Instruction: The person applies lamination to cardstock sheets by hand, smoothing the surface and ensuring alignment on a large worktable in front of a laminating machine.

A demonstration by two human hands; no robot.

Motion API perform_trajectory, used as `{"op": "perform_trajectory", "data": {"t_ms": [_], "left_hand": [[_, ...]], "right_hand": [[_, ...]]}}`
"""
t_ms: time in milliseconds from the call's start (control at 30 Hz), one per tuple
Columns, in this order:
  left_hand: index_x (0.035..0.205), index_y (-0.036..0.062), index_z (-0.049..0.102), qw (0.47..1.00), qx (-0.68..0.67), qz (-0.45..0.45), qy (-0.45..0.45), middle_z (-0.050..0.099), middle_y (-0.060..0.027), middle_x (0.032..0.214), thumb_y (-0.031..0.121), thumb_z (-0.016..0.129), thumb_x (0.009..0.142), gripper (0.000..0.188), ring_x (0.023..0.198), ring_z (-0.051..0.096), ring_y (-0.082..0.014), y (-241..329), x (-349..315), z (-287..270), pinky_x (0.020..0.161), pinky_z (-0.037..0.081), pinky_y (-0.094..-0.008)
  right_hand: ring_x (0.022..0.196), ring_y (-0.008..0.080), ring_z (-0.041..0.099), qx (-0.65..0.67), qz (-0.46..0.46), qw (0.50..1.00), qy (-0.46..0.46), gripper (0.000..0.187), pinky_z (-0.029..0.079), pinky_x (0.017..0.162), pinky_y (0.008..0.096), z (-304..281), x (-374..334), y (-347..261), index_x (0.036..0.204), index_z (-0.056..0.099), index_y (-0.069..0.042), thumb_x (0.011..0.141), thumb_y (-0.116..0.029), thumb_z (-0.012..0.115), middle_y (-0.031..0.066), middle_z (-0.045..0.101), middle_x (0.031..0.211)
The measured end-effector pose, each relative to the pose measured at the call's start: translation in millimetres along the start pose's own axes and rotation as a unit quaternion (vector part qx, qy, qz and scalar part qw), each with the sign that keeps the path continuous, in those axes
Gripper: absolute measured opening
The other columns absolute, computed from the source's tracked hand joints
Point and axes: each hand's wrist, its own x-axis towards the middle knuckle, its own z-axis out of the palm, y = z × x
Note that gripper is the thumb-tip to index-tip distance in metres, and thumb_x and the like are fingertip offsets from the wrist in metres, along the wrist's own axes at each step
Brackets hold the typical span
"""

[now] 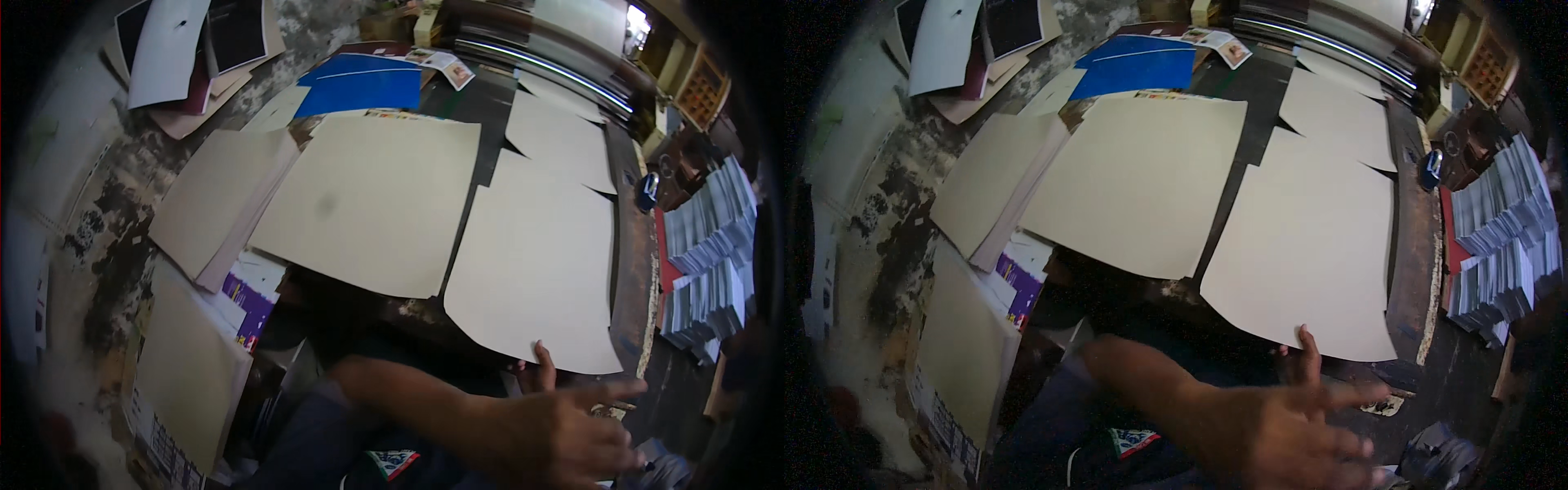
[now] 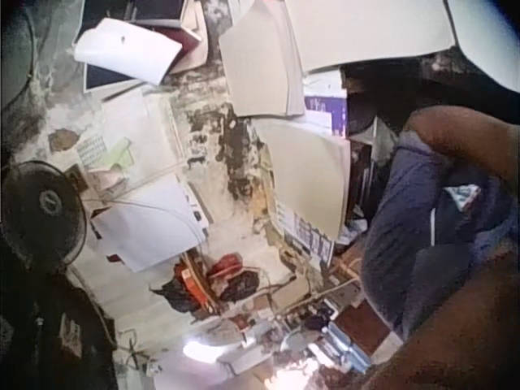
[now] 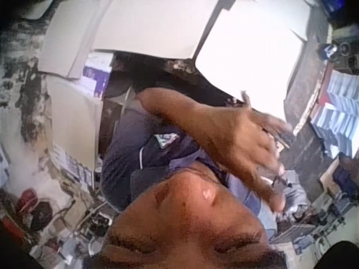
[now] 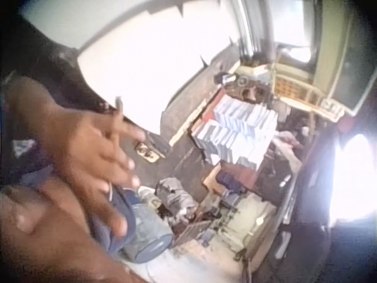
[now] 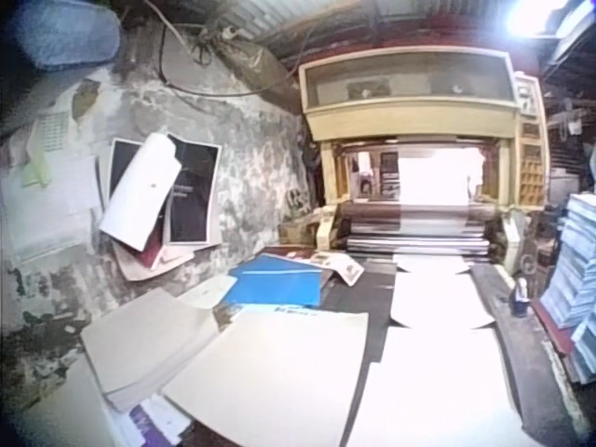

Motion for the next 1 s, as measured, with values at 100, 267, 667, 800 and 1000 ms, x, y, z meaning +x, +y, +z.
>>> {"op": "perform_trajectory", "data": {"t_ms": [100,267,667,800,1000], "left_hand": [[0.123,0.0397,0.059,0.998,0.002,0.038,0.045,0.067,-0.0036,0.105,0.037,0.051,0.096,0.028,0.08,0.064,-0.0154,12.2,-3.9,8.9,0.1,0.038,-0.0544],[0.128,0.026,0.052,0.998,-0.047,-0.029,-0.012,0.064,-0.0083,0.112,0.031,0.06,0.09,0.04,0.093,0.063,-0.0231,20.8,-23.0,0.4,0.105,0.034,-0.0578],[0.116,0.0067,0.061,0.804,0.467,-0.353,-0.108,0.064,-0.0117,0.113,0.035,0.084,0.066,0.062,0.113,0.058,-0.0305,-47.1,-182.7,-152.6,0.097,0.043,-0.0467],[0.11,0.0081,0.063,0.789,0.477,-0.383,-0.068,0.065,-0.0111,0.11,0.03,0.085,0.065,0.055,0.111,0.058,-0.0314,-53.4,-199.5,-151.8,0.093,0.044,-0.0445],[0.101,0.0057,0.066,0.787,0.446,-0.426,-0.003,0.066,-0.0087,0.11,0.028,0.08,0.074,0.038,0.116,0.054,-0.0314,-64.7,-206.2,-148.5,0.097,0.039,-0.0432]], "right_hand": [[0.063,0.016,0.053,-0.085,-0.027,0.994,-0.063,0.036,0.05,0.068,0.0399,-8.3,-4.9,5.9,0.105,0.051,-0.006,0.093,-0.039,0.057,0.0073,0.057,0.079],[0.064,0.0184,0.055,-0.089,0.047,0.994,-0.041,0.042,0.05,0.068,0.0398,-31.4,-35.4,19.0,0.108,0.05,-0.004,0.091,-0.041,0.058,0.0087,0.058,0.079],[0.07,0.02,0.058,-0.106,0.027,0.994,-0.022,0.047,0.049,0.071,0.0384,-39.7,-86.2,31.1,0.111,0.051,0.005,0.095,-0.039,0.051,0.0133,0.059,0.084],[0.071,0.0204,0.058,-0.117,0.032,0.992,-0.015,0.046,0.048,0.072,0.0385,-33.7,-86.2,29.7,0.11,0.05,0.005,0.095,-0.039,0.051,0.013,0.059,0.084],[0.073,0.0204,0.057,-0.11,0.036,0.993,-0.013,0.043,0.047,0.073,0.0384,-33.1,-81.0,30.8,0.11,0.051,0.003,0.096,-0.038,0.049,0.0122,0.058,0.083]]}}
